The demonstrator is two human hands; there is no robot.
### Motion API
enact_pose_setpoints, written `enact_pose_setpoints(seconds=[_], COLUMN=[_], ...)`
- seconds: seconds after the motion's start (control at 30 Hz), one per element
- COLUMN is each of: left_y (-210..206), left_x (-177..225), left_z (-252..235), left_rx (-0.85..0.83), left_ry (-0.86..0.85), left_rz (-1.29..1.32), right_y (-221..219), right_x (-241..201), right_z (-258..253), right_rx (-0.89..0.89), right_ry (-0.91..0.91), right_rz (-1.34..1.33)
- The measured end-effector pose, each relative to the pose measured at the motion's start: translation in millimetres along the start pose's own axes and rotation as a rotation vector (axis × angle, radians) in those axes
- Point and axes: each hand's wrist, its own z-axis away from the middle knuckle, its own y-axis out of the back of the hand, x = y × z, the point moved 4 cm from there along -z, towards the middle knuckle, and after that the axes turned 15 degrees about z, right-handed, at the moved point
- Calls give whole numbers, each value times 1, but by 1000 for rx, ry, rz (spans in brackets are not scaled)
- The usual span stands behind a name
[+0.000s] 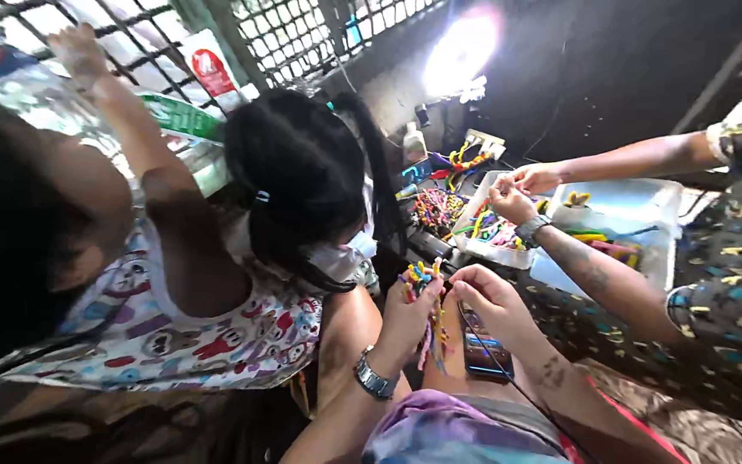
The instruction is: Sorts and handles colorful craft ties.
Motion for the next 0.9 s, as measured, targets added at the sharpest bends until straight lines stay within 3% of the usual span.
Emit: enact_pose_setpoints(seconds=[0.2, 0.4, 0.57, 0.77, 0.9], left_y=[-2, 1, 3, -3, -7], left_x=[1, -2, -14, -20, -29], left_z=[3, -2, 3, 10, 14], left_rx=[-152, -275, -190, -131, -105], left_ry=[-152, -254, -224, -117, -71], left_rz=[-179, -296, -306, -253, -35], right_y=[11, 14, 7, -8, -4], right_x=[-12, -12, -5, 3, 7], right_z=[-4, -10, -2, 13, 24], right_rx=[55, 23, 64, 341, 193], right_ry=[45, -40, 16, 226, 21], right_rz=[35, 135, 167, 296, 56])
